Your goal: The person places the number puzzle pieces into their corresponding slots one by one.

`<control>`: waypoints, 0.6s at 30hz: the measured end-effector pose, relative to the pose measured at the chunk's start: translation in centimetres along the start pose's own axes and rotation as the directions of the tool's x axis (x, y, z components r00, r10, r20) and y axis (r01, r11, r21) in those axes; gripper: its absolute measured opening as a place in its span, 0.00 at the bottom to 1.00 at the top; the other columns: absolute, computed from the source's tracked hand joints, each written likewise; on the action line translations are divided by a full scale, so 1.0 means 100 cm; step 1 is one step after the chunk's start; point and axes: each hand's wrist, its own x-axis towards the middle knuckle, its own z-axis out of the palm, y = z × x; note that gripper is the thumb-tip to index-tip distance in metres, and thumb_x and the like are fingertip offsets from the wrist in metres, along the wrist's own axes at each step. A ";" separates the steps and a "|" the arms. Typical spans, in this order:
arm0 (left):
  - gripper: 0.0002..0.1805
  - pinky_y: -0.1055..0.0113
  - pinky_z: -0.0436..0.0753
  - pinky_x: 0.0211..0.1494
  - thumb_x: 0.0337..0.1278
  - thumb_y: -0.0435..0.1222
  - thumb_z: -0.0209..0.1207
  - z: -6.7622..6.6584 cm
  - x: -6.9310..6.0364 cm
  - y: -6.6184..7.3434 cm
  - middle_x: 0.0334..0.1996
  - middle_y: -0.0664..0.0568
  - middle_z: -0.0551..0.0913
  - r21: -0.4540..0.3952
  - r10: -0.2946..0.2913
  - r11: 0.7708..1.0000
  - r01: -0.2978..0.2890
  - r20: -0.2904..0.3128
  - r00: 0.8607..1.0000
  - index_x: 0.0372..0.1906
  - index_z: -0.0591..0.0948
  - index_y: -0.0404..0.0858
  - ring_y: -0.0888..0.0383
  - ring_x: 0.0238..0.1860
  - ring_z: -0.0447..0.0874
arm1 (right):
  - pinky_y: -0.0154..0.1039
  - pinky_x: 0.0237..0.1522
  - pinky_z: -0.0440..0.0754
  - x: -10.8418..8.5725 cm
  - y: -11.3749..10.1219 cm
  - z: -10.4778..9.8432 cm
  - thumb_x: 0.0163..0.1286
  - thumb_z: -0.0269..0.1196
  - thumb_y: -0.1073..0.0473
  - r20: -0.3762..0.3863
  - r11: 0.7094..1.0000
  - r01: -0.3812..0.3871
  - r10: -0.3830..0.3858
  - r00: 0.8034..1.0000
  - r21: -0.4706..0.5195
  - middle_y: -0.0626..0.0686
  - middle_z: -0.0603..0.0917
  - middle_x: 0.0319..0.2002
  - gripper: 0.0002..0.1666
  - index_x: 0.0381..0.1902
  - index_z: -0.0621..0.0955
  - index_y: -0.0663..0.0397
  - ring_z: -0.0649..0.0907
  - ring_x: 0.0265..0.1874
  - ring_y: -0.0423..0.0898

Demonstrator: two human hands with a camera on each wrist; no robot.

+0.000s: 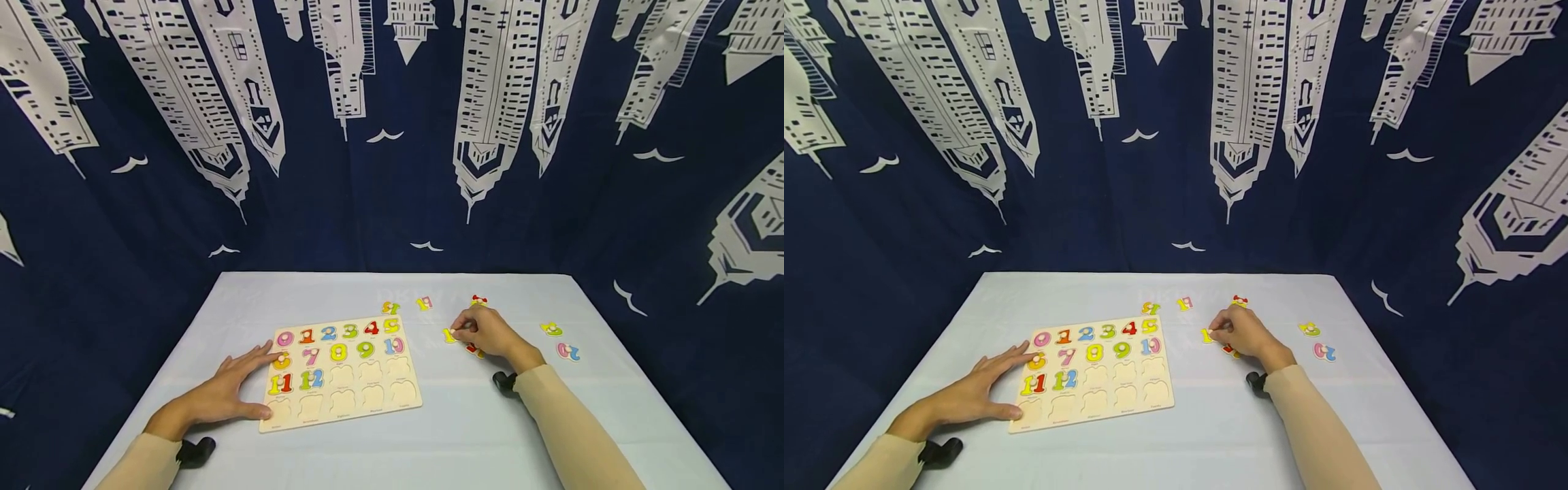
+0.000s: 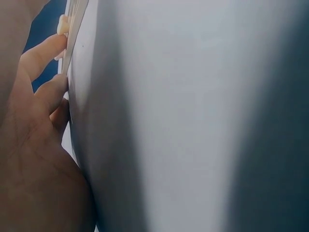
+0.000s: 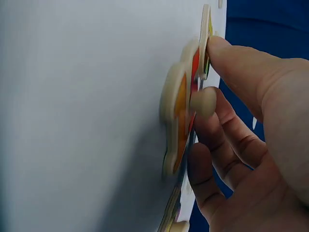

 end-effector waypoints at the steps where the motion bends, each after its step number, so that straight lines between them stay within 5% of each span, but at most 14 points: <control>1: 0.61 0.09 0.41 0.88 0.49 0.57 0.89 0.000 0.000 0.000 0.95 0.32 0.57 0.005 0.005 1.000 -0.005 0.000 1.000 0.88 0.74 0.51 0.19 0.93 0.52 | 0.33 0.35 0.78 0.000 -0.001 0.000 0.80 0.78 0.60 -0.002 1.000 0.006 -0.006 1.000 -0.006 0.50 0.89 0.42 0.03 0.48 0.95 0.49 0.79 0.34 0.42; 11: 0.60 0.10 0.40 0.88 0.49 0.57 0.90 0.001 -0.001 0.000 0.96 0.33 0.56 -0.001 -0.012 1.000 0.012 0.013 1.000 0.88 0.74 0.52 0.20 0.94 0.51 | 0.33 0.41 0.81 0.007 -0.045 0.022 0.78 0.80 0.57 -0.056 0.999 0.013 -0.011 0.998 0.033 0.50 0.91 0.48 0.05 0.46 0.93 0.49 0.83 0.40 0.43; 18: 0.60 0.10 0.41 0.89 0.49 0.56 0.90 -0.001 0.000 0.002 0.96 0.32 0.57 0.007 -0.003 1.000 0.003 0.007 1.000 0.88 0.74 0.50 0.19 0.93 0.52 | 0.31 0.40 0.82 0.009 -0.103 0.048 0.77 0.80 0.60 -0.022 0.984 0.162 -0.161 0.987 0.079 0.46 0.92 0.45 0.05 0.44 0.92 0.49 0.86 0.40 0.44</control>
